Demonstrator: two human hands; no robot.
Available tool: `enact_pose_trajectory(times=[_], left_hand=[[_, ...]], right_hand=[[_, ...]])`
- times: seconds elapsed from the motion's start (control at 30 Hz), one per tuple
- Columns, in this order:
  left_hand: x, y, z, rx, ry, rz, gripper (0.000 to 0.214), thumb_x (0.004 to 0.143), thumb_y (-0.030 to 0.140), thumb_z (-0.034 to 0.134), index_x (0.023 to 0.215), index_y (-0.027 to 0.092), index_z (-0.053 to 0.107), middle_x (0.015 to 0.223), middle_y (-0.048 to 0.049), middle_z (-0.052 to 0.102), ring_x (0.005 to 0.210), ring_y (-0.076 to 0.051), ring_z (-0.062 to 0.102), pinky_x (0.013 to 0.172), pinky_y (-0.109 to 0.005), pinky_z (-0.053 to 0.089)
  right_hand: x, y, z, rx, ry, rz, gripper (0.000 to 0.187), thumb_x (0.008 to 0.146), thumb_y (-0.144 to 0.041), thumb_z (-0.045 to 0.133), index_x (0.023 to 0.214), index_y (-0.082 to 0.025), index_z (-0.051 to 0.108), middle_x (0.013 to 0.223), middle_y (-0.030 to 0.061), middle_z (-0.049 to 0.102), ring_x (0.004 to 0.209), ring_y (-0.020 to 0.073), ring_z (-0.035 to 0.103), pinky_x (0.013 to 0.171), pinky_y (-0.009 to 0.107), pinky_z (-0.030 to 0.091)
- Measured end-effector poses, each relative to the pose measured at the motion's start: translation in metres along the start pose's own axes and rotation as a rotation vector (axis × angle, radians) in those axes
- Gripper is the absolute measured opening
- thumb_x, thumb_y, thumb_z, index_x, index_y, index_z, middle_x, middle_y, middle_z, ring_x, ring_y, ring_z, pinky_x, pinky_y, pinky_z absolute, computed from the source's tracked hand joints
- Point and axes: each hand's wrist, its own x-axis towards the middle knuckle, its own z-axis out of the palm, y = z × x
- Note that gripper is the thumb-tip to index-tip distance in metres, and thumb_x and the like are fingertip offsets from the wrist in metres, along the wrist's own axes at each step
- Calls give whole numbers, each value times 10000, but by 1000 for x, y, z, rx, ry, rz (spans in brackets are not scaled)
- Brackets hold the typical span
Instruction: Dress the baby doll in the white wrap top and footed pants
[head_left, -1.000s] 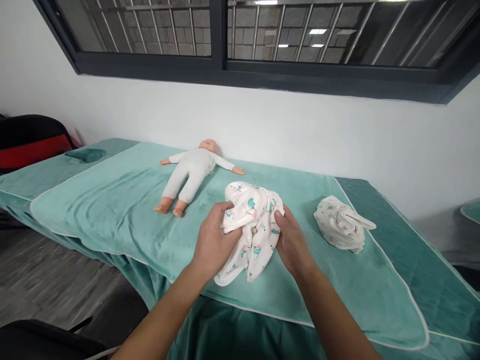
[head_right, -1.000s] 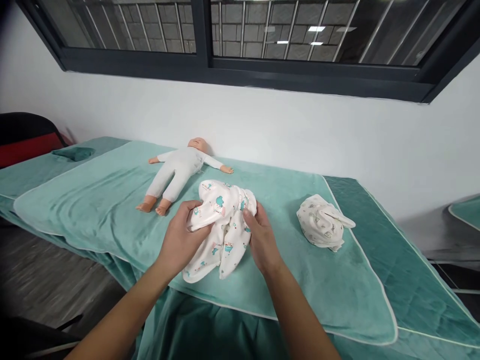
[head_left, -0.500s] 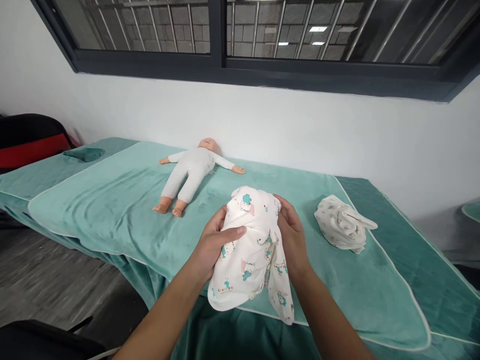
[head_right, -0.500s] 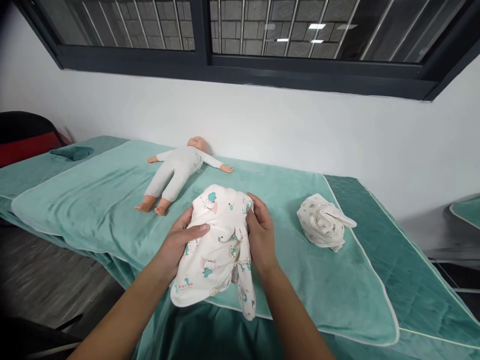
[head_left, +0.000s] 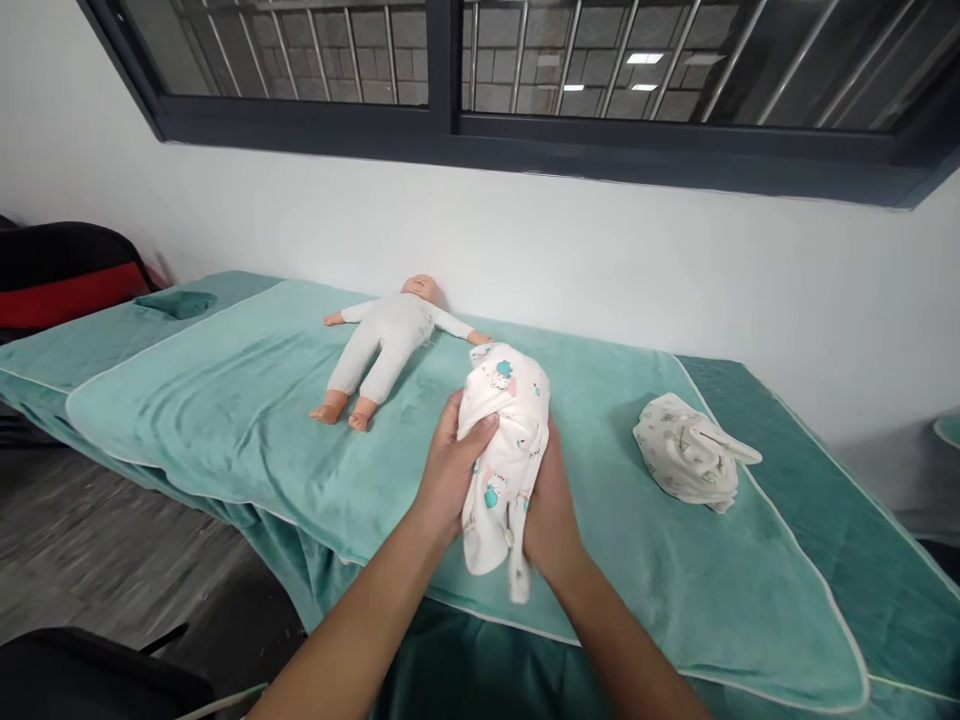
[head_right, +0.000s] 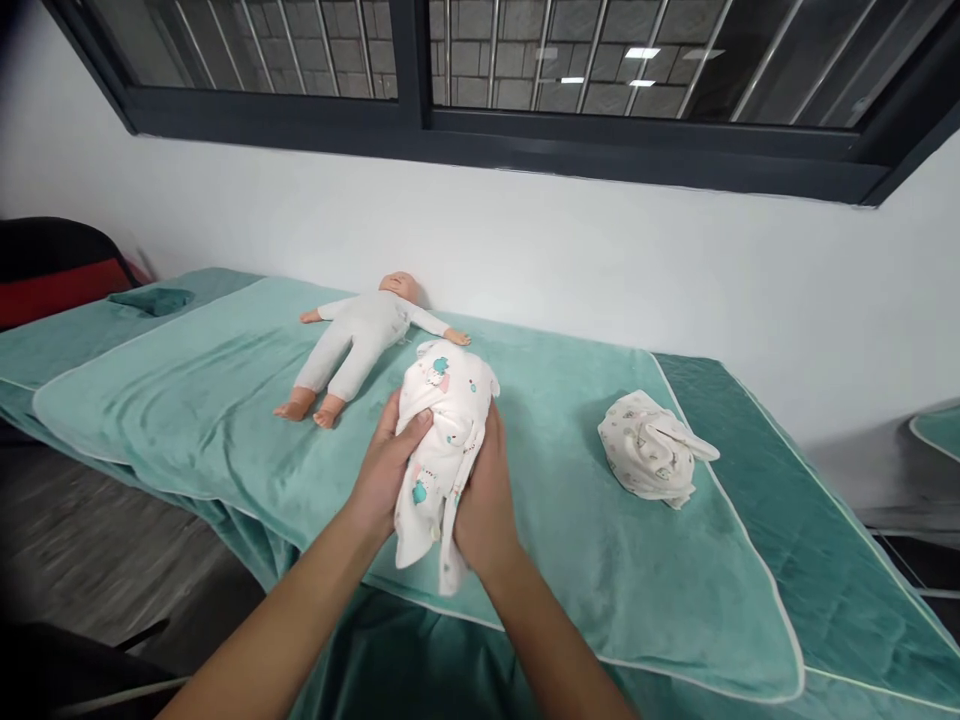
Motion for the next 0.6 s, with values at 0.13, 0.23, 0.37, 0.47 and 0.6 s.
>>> enact_pose_trajectory(times=[0.13, 0.23, 0.37, 0.47, 0.6], left_hand=[[0, -14, -2, 12, -89, -111, 807, 707, 379, 862, 1412, 274, 482, 1210, -63, 708, 1024, -235, 703, 862, -332, 573], [-5, -22, -14, 3, -44, -134, 866, 640, 306, 898, 1404, 262, 492, 1175, -62, 712, 1019, -230, 694, 889, -336, 560], [-12, -29, -56, 113, 197, 12, 691, 724, 329, 827, 1345, 229, 541, 1218, -70, 697, 1069, -224, 678, 972, -349, 523], [-23, -31, -109, 345, 449, 128, 618, 773, 357, 777, 1328, 223, 540, 1264, -72, 668, 1128, -234, 654, 1039, -374, 487], [-57, -22, -191, 651, 835, 232, 648, 773, 407, 753, 1346, 231, 505, 1363, -94, 602, 1264, -277, 583, 1115, -408, 430]], right_hand=[[-9, 14, 11, -17, -67, 103, 744, 919, -491, 626, 1583, -428, 297, 1512, 40, 530, 1416, 404, 451, 1202, 622, 320], [-22, 29, 15, -115, -170, 42, 654, 948, -404, 586, 1559, -450, 357, 1503, 31, 547, 1437, 403, 436, 1207, 622, 319], [-68, 53, 17, -305, -463, -156, 719, 943, -209, 530, 1600, -402, 311, 1596, 25, 458, 1470, 370, 419, 1252, 646, 240], [-121, 78, 16, -362, -695, -174, 723, 960, -220, 497, 1629, -343, 251, 1625, 48, 413, 1459, 330, 452, 1203, 566, 393], [-189, 103, 12, -285, -864, -55, 686, 906, -228, 578, 1551, -403, 425, 1499, 13, 573, 1315, 308, 614, 1105, 448, 525]])
